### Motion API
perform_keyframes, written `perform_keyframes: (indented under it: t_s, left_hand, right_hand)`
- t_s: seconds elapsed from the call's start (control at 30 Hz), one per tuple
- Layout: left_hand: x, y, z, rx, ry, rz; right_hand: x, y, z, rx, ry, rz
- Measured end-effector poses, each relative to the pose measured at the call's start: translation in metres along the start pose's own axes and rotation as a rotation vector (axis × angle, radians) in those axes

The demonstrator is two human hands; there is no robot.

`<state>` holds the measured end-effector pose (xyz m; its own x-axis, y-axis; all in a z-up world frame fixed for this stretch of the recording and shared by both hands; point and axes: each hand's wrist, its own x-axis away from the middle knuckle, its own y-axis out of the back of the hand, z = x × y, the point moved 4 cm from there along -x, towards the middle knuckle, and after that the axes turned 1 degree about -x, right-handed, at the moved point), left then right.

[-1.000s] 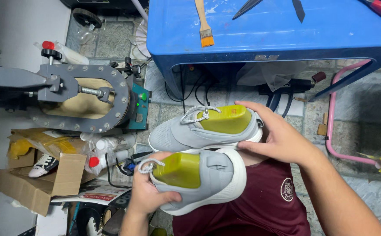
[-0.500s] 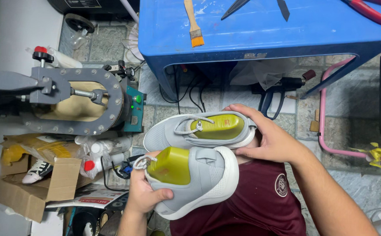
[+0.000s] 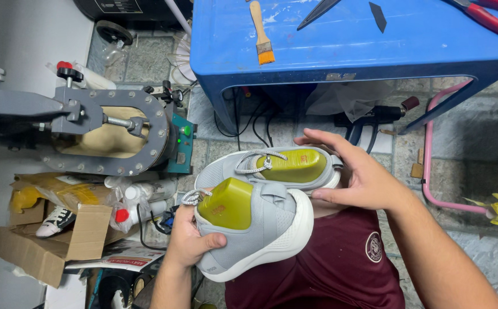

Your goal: The person removes a grey sneaker with a yellow insole from a shoe repair machine. They then manually press and smooth the upper fabric of the shoe around the heel and toe areas to ensure proper adhesion and fit.

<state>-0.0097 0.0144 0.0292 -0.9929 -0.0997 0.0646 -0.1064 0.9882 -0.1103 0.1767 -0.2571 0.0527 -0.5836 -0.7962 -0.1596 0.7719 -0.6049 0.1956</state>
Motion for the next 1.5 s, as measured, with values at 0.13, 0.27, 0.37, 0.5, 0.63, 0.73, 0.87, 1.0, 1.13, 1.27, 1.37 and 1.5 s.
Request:
perform_keyframes:
  t_s: [0.13,0.27,0.37,0.5,0.63,0.73,0.87,1.0,1.13,1.27,1.37,1.5]
  left_hand:
    - [0.002,0.009,0.002,-0.011,-0.012,-0.019]
    - [0.005,0.015,0.007,0.025,0.037,-0.021]
    - [0.005,0.019,0.006,-0.003,0.053,-0.050]
    - [0.007,0.019,0.005,0.034,0.060,-0.065]
    - [0.004,0.023,-0.001,0.032,0.031,-0.083]
    - [0.002,0.026,-0.007,-0.006,-0.016,-0.127]
    - [-0.010,0.027,-0.026,-0.279,-0.175,-0.168]
    - [-0.018,0.017,-0.050,-0.619,-0.504,-0.170]
    - [-0.023,-0.001,-0.054,-0.750,-0.684,-0.163]
    - [-0.022,-0.016,-0.049,-0.876,-0.833,-0.238]
    - [-0.018,-0.025,-0.046,-0.913,-0.891,-0.238]
    - [-0.013,-0.036,-0.047,-0.982,-0.983,-0.221]
  right_hand:
    - [-0.019,0.001,0.000,0.154,-0.028,0.096]
    - [-0.036,0.012,0.007,-0.010,-0.056,0.217]
    - [-0.041,0.013,0.017,0.073,-0.039,0.226]
    - [-0.037,0.001,0.013,0.269,0.004,0.077]
    - [0.005,0.040,-0.022,0.228,-0.158,-0.133]
    - [0.086,0.096,-0.058,0.267,-0.279,-0.361]
    - [0.198,0.126,-0.135,0.143,-0.389,-0.663]
    - [0.271,0.103,-0.216,0.320,-0.681,-0.740]
    - [0.305,0.053,-0.268,0.435,-0.826,-0.777]
    - [0.340,0.002,-0.290,0.360,-1.042,-0.767]
    - [0.335,-0.009,-0.293,0.494,-1.201,-0.500]
    - [0.277,0.018,-0.258,0.810,-1.254,-0.368]
